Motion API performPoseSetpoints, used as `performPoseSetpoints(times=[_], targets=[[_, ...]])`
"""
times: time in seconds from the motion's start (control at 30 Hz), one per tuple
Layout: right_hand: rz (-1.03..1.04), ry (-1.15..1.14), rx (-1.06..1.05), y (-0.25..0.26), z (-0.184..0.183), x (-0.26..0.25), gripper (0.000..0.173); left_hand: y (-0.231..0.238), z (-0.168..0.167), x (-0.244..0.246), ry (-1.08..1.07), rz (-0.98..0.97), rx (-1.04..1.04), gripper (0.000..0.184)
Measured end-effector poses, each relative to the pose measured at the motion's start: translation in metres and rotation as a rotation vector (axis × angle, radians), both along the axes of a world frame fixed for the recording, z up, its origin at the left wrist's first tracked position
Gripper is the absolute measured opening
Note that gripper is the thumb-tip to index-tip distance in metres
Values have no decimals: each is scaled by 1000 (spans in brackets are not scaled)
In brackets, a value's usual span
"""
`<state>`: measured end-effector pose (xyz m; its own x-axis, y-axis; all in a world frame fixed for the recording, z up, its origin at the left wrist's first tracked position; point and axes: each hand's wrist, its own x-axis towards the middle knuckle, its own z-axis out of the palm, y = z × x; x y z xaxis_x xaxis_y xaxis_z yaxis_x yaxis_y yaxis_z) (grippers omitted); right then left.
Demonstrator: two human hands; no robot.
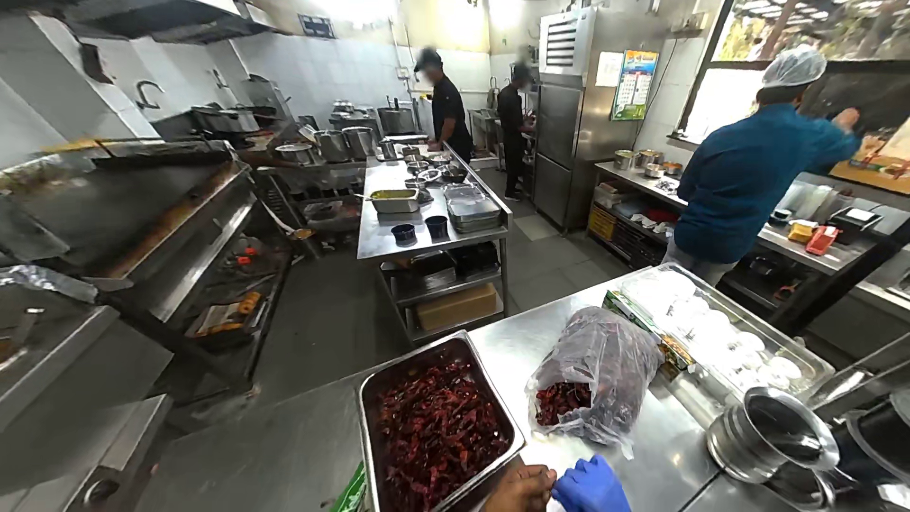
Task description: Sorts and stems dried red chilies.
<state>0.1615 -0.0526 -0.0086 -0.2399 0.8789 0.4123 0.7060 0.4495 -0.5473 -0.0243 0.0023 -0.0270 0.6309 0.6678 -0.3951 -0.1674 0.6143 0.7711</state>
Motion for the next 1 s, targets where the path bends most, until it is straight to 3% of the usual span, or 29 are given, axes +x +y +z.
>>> performPoseSetpoints(times=[0.07, 0.13, 0.27, 0.33, 0.4, 0.57, 0.73, 0.8, 0.93, 1.0], targets=[[-107, -158, 136, 5, -17, -4, 22, -5, 0, 9, 54, 119, -68, 28], [-197, -130, 256, 10, -46, -8, 21, -11, -3, 18, 11, 256, -61, 28], [-323, 10, 273, 10, -36, -18, 24, -19, 2, 33, -216, 397, 15, 28], [-331, 92, 257, 12, -30, -21, 25, -17, 8, 33, -213, 403, 94, 26], [-248, 259, 139, 12, -24, -17, 26, -14, 14, 29, -145, 387, 181, 26], [-9, 887, -410, 18, -6, -10, 37, -4, 21, 25, -3, 369, 373, 29], [-57, 1056, -564, 23, 4, -23, 42, -2, 12, 27, 183, 371, 608, 34], [-66, 1070, -543, 26, 5, -25, 42, -3, 12, 27, 187, 361, 556, 35], [-62, 1077, -524, 27, 1, -27, 41, -2, 21, 28, 15, 311, 174, 45], [-65, 1074, -528, 25, 1, -27, 40, 0, 21, 26, -41, 281, 112, 45]])
